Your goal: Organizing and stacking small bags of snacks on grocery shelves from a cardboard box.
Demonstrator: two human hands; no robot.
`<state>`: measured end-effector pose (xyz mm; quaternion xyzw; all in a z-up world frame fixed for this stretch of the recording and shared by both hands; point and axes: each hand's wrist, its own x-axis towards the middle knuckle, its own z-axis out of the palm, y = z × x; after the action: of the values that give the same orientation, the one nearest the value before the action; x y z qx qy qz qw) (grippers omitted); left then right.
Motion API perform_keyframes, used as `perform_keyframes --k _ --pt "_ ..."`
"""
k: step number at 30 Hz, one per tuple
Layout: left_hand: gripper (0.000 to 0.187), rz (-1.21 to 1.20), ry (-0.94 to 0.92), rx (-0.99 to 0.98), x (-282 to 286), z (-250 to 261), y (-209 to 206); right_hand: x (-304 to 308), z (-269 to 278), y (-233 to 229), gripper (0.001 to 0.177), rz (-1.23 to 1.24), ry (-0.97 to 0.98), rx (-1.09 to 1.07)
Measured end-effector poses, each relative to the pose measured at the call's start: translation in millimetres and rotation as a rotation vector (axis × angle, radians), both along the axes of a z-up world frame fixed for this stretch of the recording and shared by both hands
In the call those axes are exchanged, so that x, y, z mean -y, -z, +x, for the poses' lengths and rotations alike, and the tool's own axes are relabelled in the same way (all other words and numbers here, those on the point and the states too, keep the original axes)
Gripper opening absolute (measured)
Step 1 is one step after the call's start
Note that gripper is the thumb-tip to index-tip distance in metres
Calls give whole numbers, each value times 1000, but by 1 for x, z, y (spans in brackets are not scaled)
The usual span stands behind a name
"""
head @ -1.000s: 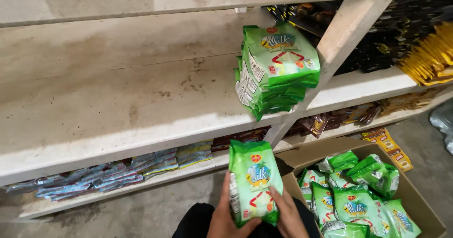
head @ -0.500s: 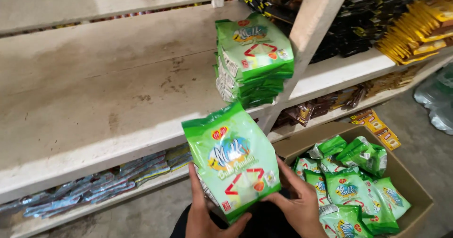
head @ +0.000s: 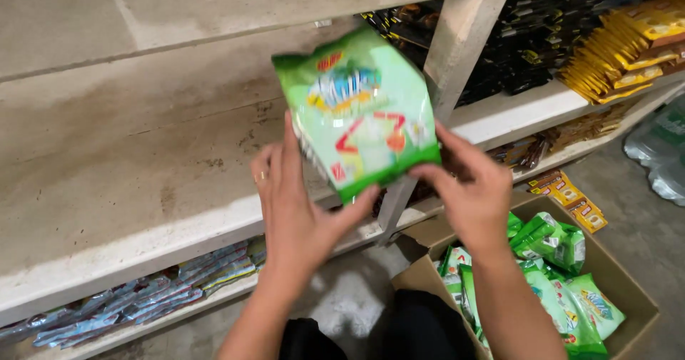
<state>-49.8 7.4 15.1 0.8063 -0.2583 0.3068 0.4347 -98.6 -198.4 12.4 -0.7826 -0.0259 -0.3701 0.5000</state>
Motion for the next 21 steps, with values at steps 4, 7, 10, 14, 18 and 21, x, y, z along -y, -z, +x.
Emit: perform_keyframes --k 4,7,10,14,18,21 --pt "110 96 -104 16 19 49 -8 18 36 -16 54 83 -49 65" --pt "103 126 -137 5 32 73 -10 25 52 -27 51 122 -114 48" --pt "104 60 -131 64 40 79 -15 34 66 -23 50 124 -143 44" --pt "104 83 -155 47 47 80 -10 42 71 -15 47 106 -114 61" --pt "104 100 -191 92 54 81 -10 52 74 -10 41 81 -72 75" --pt "104 117 -205 64 57 86 -9 50 76 -16 40 87 -84 104"
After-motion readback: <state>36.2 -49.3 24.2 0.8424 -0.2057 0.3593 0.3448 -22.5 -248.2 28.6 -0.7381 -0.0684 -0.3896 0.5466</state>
